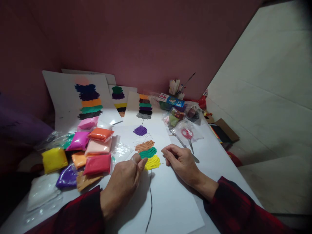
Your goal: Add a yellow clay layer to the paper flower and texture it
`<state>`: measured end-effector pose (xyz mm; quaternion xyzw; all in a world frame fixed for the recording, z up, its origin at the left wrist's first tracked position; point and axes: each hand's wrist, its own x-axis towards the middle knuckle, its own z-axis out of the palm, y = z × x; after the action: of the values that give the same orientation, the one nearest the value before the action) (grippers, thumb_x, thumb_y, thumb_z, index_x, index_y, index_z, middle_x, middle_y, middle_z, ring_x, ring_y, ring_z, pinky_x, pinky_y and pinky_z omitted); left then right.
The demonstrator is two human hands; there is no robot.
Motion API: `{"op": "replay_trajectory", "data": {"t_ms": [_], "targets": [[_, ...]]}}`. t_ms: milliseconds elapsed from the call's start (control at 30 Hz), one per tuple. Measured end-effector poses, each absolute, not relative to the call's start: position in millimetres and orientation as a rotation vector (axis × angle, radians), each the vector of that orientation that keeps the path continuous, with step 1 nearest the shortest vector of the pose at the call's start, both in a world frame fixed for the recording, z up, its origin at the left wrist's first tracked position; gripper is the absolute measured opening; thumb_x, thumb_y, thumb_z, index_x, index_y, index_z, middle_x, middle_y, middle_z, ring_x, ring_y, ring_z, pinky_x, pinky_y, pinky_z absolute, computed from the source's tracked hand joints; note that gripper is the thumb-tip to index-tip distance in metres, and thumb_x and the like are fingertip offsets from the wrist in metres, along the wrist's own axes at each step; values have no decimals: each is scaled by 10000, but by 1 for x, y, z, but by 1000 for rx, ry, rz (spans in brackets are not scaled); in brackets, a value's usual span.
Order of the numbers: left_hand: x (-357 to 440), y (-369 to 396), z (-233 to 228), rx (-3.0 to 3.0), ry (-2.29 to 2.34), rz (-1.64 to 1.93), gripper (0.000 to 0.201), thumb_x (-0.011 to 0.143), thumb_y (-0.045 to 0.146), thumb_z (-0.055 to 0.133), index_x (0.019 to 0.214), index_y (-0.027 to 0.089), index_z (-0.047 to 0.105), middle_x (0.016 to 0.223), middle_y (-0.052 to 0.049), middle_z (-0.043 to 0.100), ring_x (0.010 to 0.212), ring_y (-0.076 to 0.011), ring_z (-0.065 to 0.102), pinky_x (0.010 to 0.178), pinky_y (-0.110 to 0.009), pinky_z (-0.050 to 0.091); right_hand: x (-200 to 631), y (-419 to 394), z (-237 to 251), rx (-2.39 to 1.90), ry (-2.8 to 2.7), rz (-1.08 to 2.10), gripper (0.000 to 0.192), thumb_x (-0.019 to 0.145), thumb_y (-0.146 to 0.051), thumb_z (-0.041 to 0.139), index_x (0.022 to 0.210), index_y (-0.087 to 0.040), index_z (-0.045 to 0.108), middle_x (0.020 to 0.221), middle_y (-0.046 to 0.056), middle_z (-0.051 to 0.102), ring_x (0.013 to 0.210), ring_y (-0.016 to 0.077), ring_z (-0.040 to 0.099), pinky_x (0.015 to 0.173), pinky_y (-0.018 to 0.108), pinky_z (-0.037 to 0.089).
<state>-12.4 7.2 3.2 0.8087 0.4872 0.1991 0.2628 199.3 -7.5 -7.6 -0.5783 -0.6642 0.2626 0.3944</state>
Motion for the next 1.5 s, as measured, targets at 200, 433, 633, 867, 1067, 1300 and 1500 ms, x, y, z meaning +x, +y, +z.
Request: {"op": "replay_trajectory", "data": {"t_ms": [200,433,633,867,1067,1300,1500], "targets": [[-15,9,4,2222,1325,536,325,983,384,257,701,254,353,532,37,426,473,-182,467,497,-287,283,200,-8,-8,-1466,-1684,673,228,954,-274,517,785,-180,638,537,-36,593,480,105,524,520,237,418],[-19,9,5,2235,1350,511,318,978,389,231,728,251,371,568,15,464,500,-199,495,515,-297,292,200,-9,-8,-1460,-1694,657,217,952,-260,523,790,-177,640,541,-40,589,480,98,515,514,230,403],[-20,9,6,2243,1366,509,312,977,398,233,725,255,350,552,26,438,482,-194,478,506,-295,276,200,-8,-9,-1455,-1690,668,217,951,-265,525,786,-177,636,540,-38,587,481,101,517,513,231,407],[-23,9,5,2217,1361,541,316,985,383,255,722,248,367,553,32,432,482,-176,455,507,-293,275,200,-8,-9,-1455,-1691,664,220,950,-263,521,778,-182,630,539,-40,579,479,100,507,505,234,401],[-24,8,9,2123,1331,715,327,983,376,302,711,235,416,550,43,429,460,-146,420,484,-277,294,200,-8,-8,-1461,-1683,677,228,950,-264,520,769,-181,631,542,-34,587,487,106,522,522,242,411],[-22,5,11,2030,1254,740,348,994,375,337,690,230,425,569,43,446,496,-139,445,508,-274,346,200,-8,-8,-1461,-1680,673,222,949,-267,524,776,-180,632,538,-36,584,480,103,515,514,237,411],[-20,6,9,1995,1246,684,363,992,410,335,687,233,421,564,40,439,504,-148,449,511,-280,350,200,-8,-8,-1460,-1687,661,231,952,-277,522,772,-181,631,535,-35,589,481,107,528,520,235,420]]}}
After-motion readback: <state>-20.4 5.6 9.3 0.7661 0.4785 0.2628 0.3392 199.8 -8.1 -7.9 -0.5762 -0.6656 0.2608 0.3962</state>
